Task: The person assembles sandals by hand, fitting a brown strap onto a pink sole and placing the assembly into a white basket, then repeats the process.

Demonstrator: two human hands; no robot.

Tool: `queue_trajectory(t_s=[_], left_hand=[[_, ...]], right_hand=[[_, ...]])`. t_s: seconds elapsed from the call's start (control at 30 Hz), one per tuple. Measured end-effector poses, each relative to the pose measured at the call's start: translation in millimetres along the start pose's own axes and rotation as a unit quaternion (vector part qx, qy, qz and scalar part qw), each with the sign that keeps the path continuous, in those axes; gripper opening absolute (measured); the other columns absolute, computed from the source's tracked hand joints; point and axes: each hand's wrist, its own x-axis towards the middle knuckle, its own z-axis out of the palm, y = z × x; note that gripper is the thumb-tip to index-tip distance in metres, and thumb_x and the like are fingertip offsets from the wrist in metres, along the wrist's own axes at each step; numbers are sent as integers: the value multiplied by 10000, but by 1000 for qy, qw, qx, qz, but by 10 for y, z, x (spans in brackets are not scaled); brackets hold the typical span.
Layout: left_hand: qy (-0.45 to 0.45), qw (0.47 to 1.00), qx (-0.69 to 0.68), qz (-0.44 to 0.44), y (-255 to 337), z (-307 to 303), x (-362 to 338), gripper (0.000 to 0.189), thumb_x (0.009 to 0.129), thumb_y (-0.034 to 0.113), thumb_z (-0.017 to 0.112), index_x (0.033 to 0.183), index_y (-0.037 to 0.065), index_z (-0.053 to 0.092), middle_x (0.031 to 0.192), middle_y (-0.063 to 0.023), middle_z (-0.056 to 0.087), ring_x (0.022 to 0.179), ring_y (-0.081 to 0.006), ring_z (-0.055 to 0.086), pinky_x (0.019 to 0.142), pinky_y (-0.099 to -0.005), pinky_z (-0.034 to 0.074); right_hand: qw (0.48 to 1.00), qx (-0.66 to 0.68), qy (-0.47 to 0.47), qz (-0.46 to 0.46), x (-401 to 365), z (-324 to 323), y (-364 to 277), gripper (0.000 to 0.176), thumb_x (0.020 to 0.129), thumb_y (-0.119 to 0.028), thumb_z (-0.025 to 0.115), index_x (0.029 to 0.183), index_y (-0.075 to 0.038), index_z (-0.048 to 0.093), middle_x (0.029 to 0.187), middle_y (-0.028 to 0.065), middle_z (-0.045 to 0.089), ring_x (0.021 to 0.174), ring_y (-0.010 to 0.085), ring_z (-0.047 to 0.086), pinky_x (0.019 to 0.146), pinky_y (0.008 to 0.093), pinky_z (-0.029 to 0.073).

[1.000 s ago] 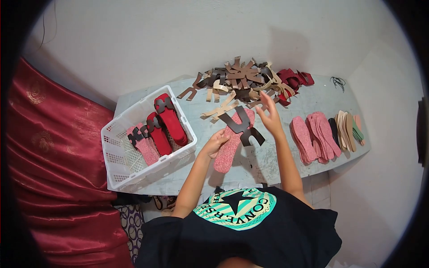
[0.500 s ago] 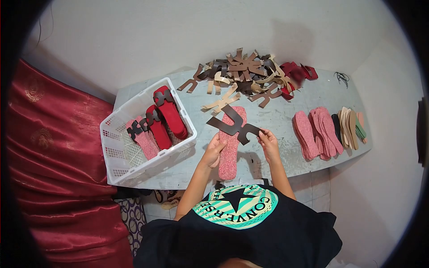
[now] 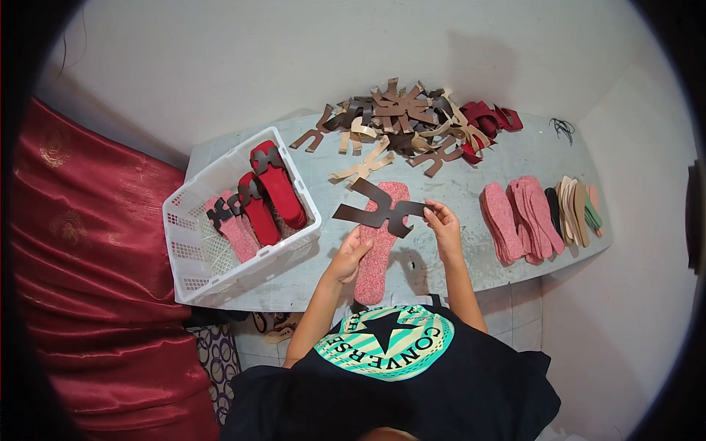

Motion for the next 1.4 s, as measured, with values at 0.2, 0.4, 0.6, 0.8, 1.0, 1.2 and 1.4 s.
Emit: queue_trajectory(t_s=[0.2, 0.4, 0.6, 0.8, 1.0, 1.2, 1.4], left_hand=[[14, 1000, -9, -5, -18, 35, -29, 486, 897, 52, 446, 1343, 34, 255, 1259, -113, 463, 1072, -172, 527, 893, -311, 454], [74, 997, -7, -1, 20, 124, -29, 367, 887, 81, 498, 1231, 4, 399, 1164, -101, 536, 1040, -160, 544, 859, -295, 463], [99, 995, 12, 26, 21, 136, 7, 295, 894, 98, 491, 1166, -8, 442, 1122, -90, 554, 1019, -140, 552, 861, -286, 456], [103, 994, 14, 25, -57, 106, -3, 270, 888, 74, 503, 1136, -18, 448, 1082, -109, 574, 938, -145, 591, 806, -279, 487], [101, 994, 3, 32, -41, 109, -8, 234, 884, 83, 519, 1090, -19, 471, 1047, -112, 590, 900, -136, 602, 779, -269, 496], [140, 990, -22, -11, 84, 150, 66, 325, 896, 289, 522, 1070, 15, 533, 1063, -103, 592, 918, -140, 599, 759, -268, 498], [142, 979, -147, -14, 180, 263, 198, 562, 882, 470, 440, 1185, 0, 487, 1101, -132, 576, 998, -202, 577, 849, -330, 471]], right_hand=[[1000, 3, -3, -10, -15, 21, -7, 290, 828, -130, 619, 1082, -2, 565, 825, -10, 559, 744, 59, 507, 696, 201, 408], [999, 47, -4, -19, -44, 15, 17, 322, 822, -98, 625, 1111, 3, 526, 846, 6, 562, 776, 64, 523, 722, 197, 419], [998, 44, 14, -38, -46, 53, -22, 315, 811, -127, 641, 1092, -31, 536, 810, -34, 570, 747, 38, 529, 649, 179, 379], [998, 33, 13, -54, -12, 21, -2, 265, 829, -137, 623, 1068, -32, 575, 824, -29, 579, 739, 41, 533, 636, 184, 379], [998, 15, 6, -52, -28, 20, 13, 292, 844, -153, 605, 1103, -22, 585, 857, -9, 604, 738, 46, 533, 639, 182, 375], [997, 20, -2, -74, 1, 25, -13, 294, 843, -125, 604, 1113, -13, 583, 881, 1, 607, 758, 57, 532, 681, 193, 402], [997, 7, -17, -78, 38, 42, -70, 286, 843, -107, 601, 1111, -9, 585, 873, 6, 602, 759, 63, 525, 697, 196, 411]])
